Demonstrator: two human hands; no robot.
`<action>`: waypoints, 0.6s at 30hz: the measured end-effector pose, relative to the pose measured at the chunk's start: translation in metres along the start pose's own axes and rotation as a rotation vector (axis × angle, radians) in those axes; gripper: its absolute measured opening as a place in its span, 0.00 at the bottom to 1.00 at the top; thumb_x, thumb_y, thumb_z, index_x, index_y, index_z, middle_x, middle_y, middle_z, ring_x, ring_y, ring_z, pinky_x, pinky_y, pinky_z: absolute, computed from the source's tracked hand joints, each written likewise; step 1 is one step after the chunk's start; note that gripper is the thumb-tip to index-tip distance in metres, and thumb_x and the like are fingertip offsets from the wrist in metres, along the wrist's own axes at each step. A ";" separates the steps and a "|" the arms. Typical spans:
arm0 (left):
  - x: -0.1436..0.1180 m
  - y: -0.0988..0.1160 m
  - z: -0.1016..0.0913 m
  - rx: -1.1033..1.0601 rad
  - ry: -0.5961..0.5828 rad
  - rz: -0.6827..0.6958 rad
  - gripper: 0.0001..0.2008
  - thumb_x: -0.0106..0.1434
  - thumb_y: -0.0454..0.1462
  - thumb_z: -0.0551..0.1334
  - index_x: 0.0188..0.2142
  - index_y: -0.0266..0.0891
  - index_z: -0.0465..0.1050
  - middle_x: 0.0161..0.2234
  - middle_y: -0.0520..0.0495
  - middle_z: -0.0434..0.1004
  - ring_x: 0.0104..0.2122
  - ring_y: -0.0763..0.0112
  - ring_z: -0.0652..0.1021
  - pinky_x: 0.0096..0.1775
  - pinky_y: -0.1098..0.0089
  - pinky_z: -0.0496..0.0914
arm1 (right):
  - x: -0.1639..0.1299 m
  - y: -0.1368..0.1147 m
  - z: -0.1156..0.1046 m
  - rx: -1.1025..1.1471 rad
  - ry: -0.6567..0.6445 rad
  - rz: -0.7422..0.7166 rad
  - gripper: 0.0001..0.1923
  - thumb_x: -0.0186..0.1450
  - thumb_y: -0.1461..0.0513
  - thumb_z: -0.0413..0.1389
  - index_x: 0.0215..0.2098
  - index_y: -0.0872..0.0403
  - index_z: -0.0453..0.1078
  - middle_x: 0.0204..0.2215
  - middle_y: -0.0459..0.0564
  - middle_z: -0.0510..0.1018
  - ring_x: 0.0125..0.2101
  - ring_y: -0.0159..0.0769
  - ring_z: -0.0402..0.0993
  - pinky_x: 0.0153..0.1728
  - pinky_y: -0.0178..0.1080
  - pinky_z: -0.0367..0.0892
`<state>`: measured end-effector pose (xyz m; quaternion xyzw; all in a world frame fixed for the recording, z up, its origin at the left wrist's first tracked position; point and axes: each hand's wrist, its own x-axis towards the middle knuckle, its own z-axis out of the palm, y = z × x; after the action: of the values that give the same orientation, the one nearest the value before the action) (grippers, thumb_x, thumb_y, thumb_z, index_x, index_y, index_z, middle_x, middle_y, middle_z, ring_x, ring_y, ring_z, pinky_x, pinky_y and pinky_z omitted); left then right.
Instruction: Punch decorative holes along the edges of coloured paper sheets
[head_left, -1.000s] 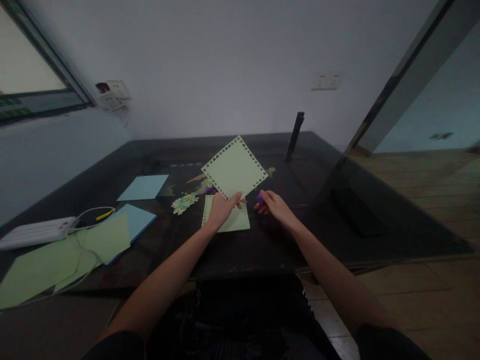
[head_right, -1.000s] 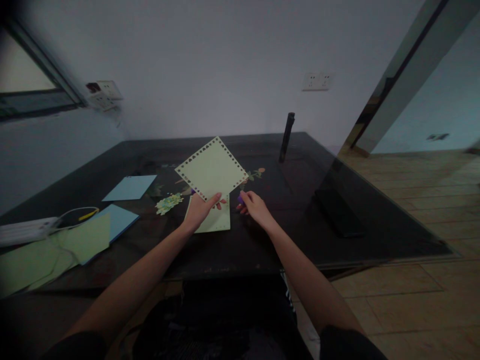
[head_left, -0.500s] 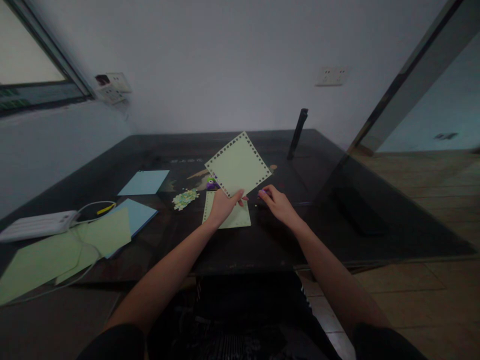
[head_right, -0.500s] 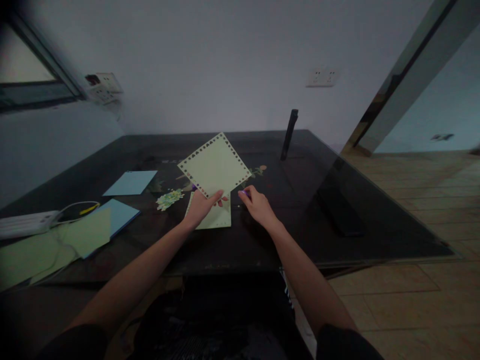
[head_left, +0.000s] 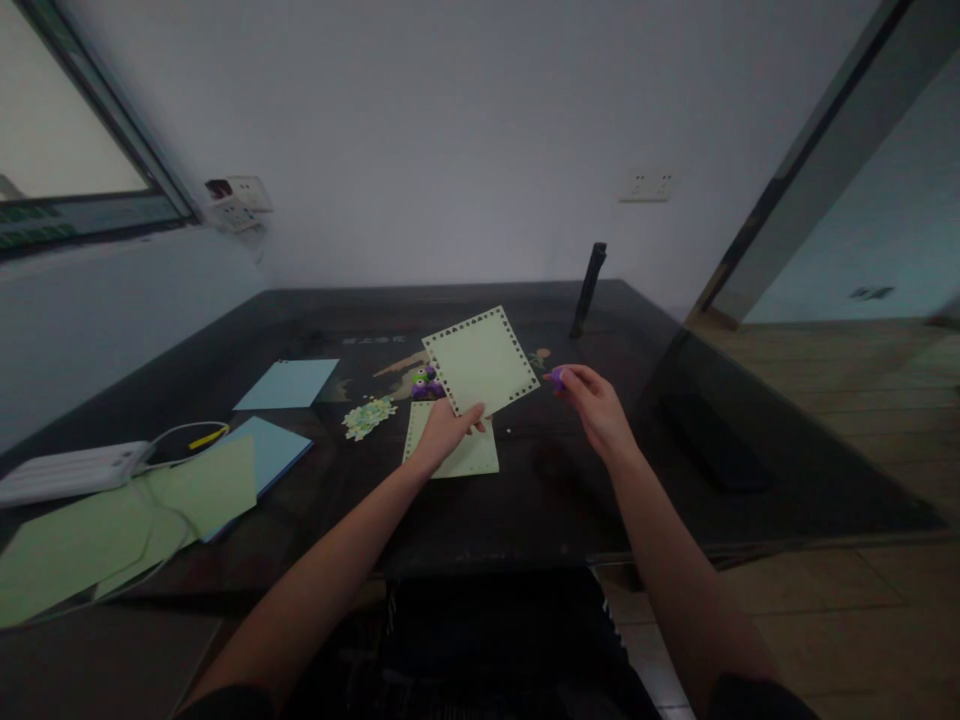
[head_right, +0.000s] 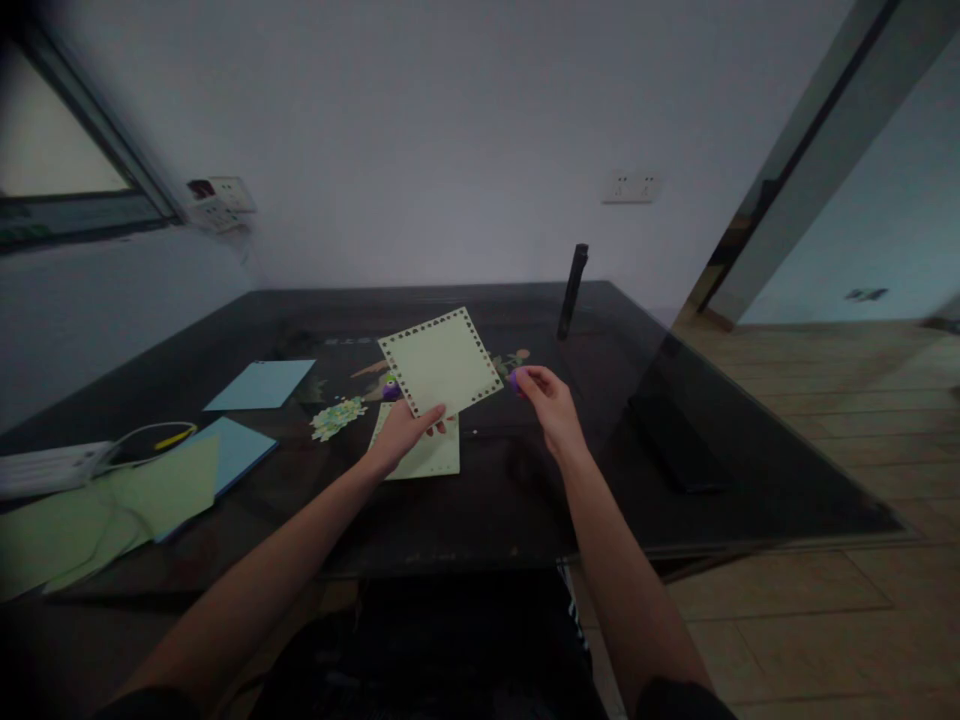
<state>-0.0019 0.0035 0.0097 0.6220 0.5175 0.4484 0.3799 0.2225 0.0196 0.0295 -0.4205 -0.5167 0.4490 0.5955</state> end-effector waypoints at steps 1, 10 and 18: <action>0.000 0.000 0.001 -0.006 -0.040 -0.011 0.10 0.55 0.40 0.60 0.25 0.34 0.73 0.19 0.46 0.76 0.19 0.73 0.72 0.23 0.75 0.66 | 0.001 -0.002 -0.002 0.040 -0.009 -0.003 0.16 0.54 0.49 0.60 0.33 0.51 0.71 0.35 0.50 0.78 0.39 0.38 0.72 0.39 0.40 0.66; -0.006 0.000 0.006 -0.076 -0.229 -0.035 0.10 0.54 0.40 0.63 0.32 0.35 0.75 0.30 0.41 0.80 0.30 0.64 0.78 0.34 0.66 0.72 | 0.003 0.005 -0.002 0.117 -0.045 0.064 0.17 0.53 0.48 0.61 0.31 0.52 0.70 0.31 0.50 0.78 0.36 0.37 0.73 0.42 0.42 0.66; 0.006 -0.001 0.006 -0.176 0.043 0.004 0.16 0.57 0.39 0.59 0.44 0.34 0.66 0.29 0.48 0.76 0.27 0.72 0.76 0.28 0.73 0.70 | 0.001 -0.004 -0.011 0.021 0.046 0.068 0.17 0.52 0.49 0.61 0.32 0.53 0.71 0.30 0.50 0.78 0.32 0.37 0.74 0.37 0.41 0.67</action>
<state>0.0039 0.0091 0.0074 0.5776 0.4827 0.5061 0.4211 0.2336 0.0192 0.0322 -0.4416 -0.4835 0.4646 0.5961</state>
